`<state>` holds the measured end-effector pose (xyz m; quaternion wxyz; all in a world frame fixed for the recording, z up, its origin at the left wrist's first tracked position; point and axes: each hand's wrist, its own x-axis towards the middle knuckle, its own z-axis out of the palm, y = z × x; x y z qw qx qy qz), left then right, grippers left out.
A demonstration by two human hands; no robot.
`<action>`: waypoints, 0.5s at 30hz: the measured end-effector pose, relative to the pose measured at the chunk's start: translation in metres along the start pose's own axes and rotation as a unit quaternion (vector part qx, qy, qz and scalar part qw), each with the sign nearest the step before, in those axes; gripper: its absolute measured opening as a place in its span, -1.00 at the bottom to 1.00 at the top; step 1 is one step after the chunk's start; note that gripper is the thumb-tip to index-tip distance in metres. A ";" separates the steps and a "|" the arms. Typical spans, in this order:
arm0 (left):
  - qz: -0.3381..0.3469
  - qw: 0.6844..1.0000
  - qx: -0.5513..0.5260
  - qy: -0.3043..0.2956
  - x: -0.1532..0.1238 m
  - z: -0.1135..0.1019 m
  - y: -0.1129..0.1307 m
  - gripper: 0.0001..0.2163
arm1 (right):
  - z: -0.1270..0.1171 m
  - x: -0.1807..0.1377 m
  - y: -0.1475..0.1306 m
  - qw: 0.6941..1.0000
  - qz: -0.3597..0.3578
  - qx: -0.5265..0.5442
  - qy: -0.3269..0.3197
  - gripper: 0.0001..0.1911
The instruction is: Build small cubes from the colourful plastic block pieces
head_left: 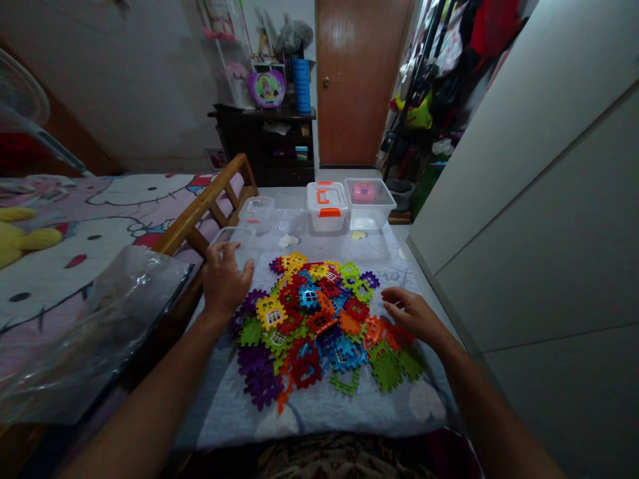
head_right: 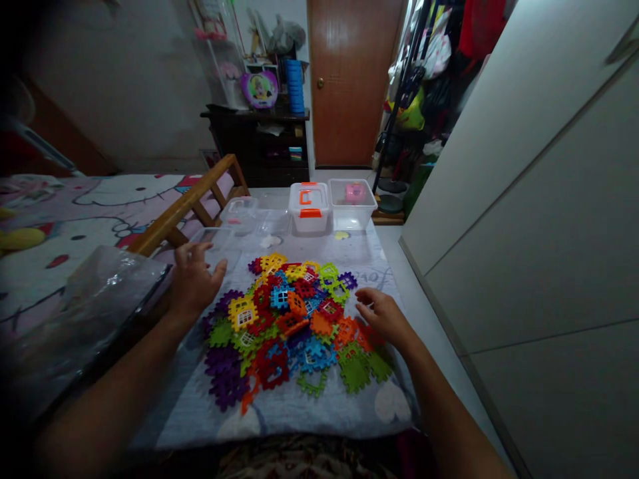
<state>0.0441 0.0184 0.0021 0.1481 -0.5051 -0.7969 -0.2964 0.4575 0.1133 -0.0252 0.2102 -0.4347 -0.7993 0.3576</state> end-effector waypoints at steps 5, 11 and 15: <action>0.203 0.970 -0.105 -0.083 -0.069 -0.029 0.062 -0.67 | 0.016 0.016 -0.015 0.997 -0.039 -0.063 0.035 -0.75; 0.397 0.892 -0.101 -0.192 -0.143 -0.046 0.078 -0.40 | 0.003 -0.026 -0.017 0.993 -0.059 -0.102 0.026 -0.54; 0.389 0.894 -0.076 -0.209 -0.162 -0.033 0.064 -0.25 | 0.014 -0.084 -0.003 0.986 -0.031 -0.164 -0.001 0.06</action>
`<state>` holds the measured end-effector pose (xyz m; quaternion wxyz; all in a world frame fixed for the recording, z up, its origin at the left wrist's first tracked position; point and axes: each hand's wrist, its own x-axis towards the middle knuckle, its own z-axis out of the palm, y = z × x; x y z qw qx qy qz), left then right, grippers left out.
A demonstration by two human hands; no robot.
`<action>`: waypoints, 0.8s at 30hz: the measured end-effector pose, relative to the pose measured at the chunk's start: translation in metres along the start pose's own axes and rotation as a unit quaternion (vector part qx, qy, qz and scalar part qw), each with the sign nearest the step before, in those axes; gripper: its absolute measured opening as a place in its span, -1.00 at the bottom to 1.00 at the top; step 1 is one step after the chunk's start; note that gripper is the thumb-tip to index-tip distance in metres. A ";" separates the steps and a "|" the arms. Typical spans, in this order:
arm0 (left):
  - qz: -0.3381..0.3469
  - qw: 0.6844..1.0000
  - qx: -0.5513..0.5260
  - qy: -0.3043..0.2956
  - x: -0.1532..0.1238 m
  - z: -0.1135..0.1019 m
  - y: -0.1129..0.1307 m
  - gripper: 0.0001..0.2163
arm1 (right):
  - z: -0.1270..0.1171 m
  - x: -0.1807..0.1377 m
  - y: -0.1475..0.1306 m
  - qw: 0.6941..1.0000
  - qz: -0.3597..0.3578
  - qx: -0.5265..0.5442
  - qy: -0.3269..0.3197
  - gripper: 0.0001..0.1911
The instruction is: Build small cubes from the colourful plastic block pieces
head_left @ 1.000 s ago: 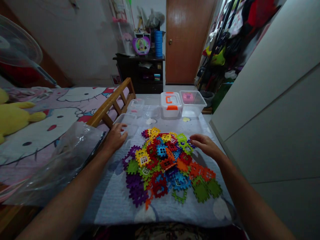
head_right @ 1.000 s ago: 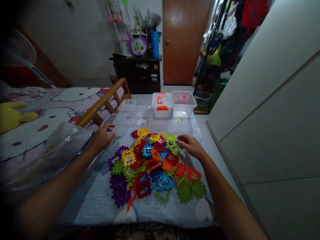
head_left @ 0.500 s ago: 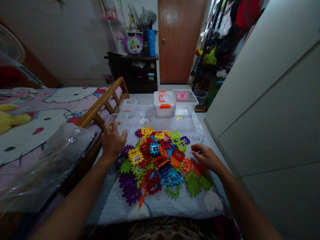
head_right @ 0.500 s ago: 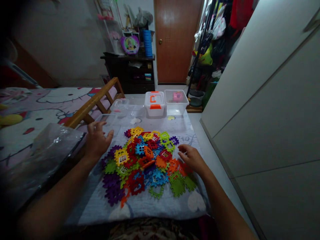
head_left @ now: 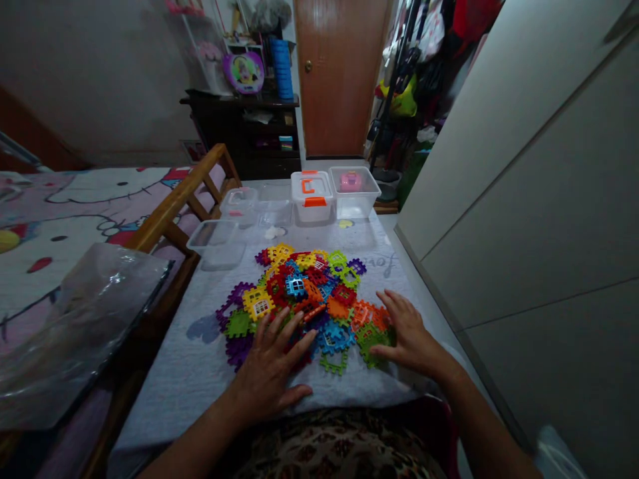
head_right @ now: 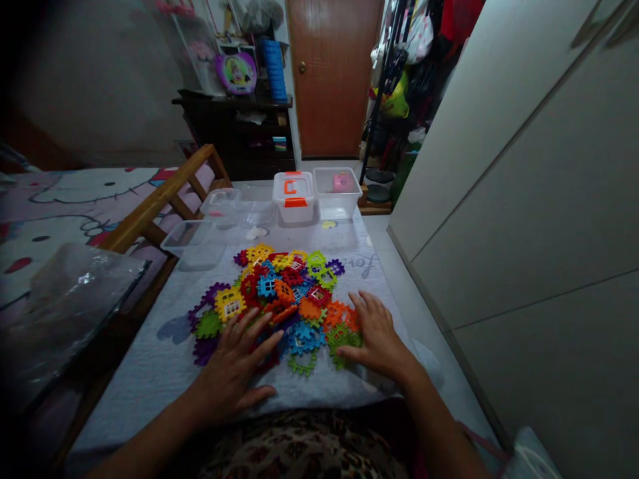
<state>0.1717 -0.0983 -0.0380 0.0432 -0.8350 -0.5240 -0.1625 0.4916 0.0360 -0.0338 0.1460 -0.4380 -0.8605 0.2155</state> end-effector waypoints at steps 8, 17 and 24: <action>-0.054 0.997 0.036 0.047 0.016 0.023 0.001 -0.42 | 0.035 -0.013 0.002 0.998 0.017 0.035 0.040 -0.11; -0.064 0.994 0.026 0.079 0.023 0.016 0.001 -0.44 | 0.039 0.028 0.004 0.981 -0.010 0.141 0.131 -0.58; -0.127 0.984 0.033 0.120 -0.002 -0.010 -0.029 -0.52 | 0.027 0.030 -0.001 0.976 0.006 0.176 0.125 -0.74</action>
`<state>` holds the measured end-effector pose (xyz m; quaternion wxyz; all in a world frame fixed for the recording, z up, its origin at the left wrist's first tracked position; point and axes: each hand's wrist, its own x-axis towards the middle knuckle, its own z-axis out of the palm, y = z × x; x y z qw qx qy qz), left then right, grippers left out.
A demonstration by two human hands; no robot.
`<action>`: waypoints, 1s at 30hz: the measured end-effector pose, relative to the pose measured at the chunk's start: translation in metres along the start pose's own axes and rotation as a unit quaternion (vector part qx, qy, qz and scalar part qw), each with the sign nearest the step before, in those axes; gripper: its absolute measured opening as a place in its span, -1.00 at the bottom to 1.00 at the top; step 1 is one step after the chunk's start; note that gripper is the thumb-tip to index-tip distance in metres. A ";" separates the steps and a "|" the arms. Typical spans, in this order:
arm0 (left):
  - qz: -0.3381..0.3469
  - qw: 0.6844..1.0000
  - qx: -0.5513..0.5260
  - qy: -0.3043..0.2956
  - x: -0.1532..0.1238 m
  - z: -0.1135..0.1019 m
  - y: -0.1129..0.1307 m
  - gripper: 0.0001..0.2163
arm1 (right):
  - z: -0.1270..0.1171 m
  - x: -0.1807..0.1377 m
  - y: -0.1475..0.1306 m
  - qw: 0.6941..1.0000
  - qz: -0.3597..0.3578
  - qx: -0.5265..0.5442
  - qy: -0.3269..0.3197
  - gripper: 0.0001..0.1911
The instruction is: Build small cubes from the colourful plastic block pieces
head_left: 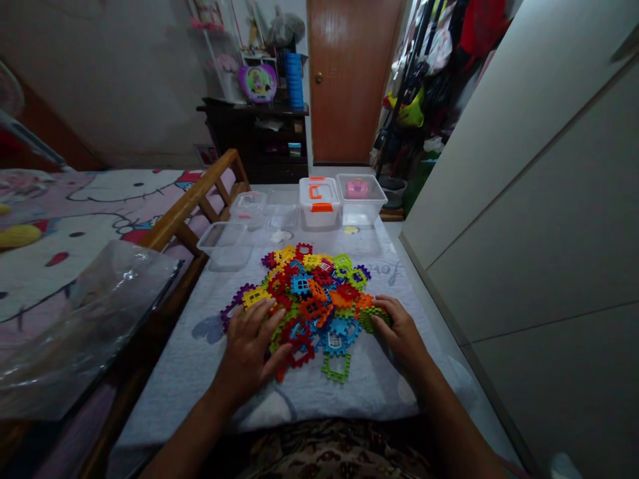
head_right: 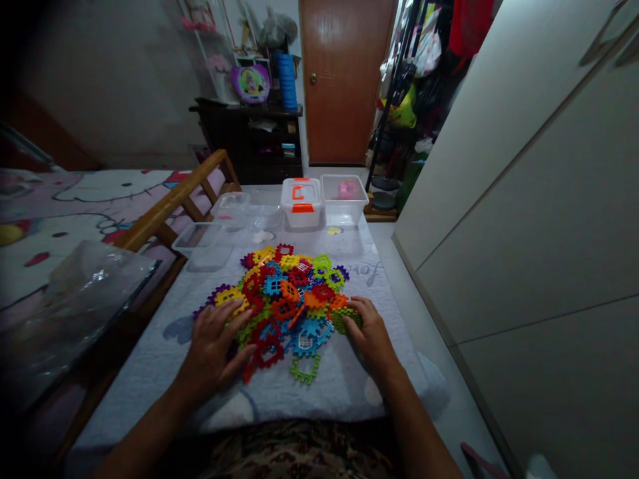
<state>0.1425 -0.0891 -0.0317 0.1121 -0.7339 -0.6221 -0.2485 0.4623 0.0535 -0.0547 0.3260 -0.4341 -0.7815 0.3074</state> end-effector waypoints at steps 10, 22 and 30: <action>-0.233 0.960 -0.144 -0.050 0.016 0.001 -0.095 -0.53 | -0.001 0.080 -0.010 0.995 -0.040 -0.092 -0.016 -0.79; -0.273 0.918 -0.244 -0.153 0.051 0.015 -0.111 -0.43 | 0.026 0.111 -0.001 0.972 0.009 -0.219 -0.088 -0.66; -0.168 0.959 -0.201 -0.104 0.098 0.030 -0.108 -0.53 | 0.003 0.114 0.017 0.997 0.055 -0.023 -0.049 -0.89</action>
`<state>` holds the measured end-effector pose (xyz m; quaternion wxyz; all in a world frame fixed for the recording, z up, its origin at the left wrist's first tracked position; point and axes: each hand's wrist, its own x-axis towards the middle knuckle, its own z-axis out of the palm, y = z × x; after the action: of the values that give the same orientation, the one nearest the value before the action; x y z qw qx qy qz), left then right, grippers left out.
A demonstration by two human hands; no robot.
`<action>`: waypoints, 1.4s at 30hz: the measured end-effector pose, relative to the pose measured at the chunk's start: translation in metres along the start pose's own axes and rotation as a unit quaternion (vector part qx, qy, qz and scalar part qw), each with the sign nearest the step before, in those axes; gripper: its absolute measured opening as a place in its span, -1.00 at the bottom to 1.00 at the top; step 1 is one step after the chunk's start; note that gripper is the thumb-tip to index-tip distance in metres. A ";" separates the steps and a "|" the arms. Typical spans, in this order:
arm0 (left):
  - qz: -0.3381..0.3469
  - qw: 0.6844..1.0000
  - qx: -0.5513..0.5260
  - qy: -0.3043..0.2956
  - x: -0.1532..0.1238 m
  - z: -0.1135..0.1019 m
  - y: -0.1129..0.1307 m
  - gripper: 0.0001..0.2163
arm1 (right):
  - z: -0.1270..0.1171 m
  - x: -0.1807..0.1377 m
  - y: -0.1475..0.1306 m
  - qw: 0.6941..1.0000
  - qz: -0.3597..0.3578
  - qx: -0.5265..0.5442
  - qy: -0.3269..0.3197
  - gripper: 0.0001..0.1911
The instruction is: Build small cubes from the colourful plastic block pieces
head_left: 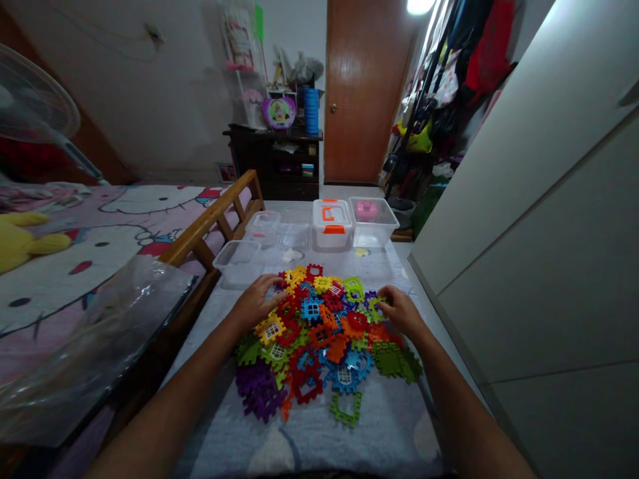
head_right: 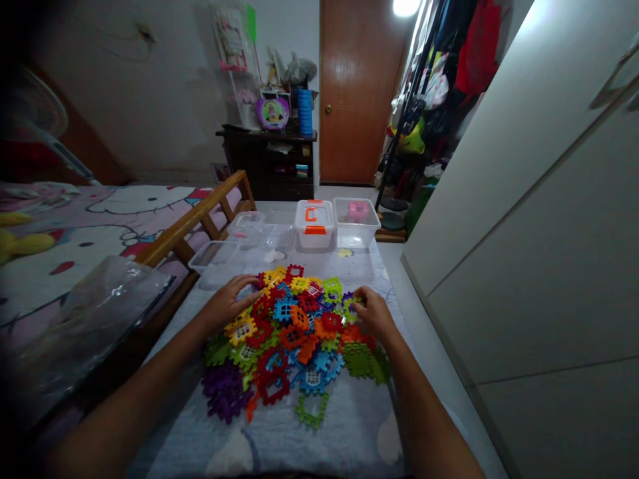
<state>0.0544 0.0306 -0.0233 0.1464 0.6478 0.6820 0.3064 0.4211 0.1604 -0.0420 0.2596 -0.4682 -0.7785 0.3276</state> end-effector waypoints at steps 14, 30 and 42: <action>-0.020 0.992 0.046 -0.115 0.085 0.044 -0.009 -0.39 | -0.011 -0.006 0.012 0.958 -0.028 -0.275 0.072 -0.84; -0.039 0.997 -0.014 -0.069 0.027 0.023 0.000 -0.33 | -0.011 -0.012 0.043 0.977 -0.006 -0.211 0.040 -0.50; -0.168 0.985 -0.022 -0.022 -0.054 -0.008 -0.028 -0.36 | -0.003 -0.019 0.025 0.936 0.092 -0.326 0.096 -0.52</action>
<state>0.0334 -0.0226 -0.0449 0.2246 0.5273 0.7706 0.2785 0.4451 0.1523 -0.0607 0.1344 -0.6260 -0.7675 0.0319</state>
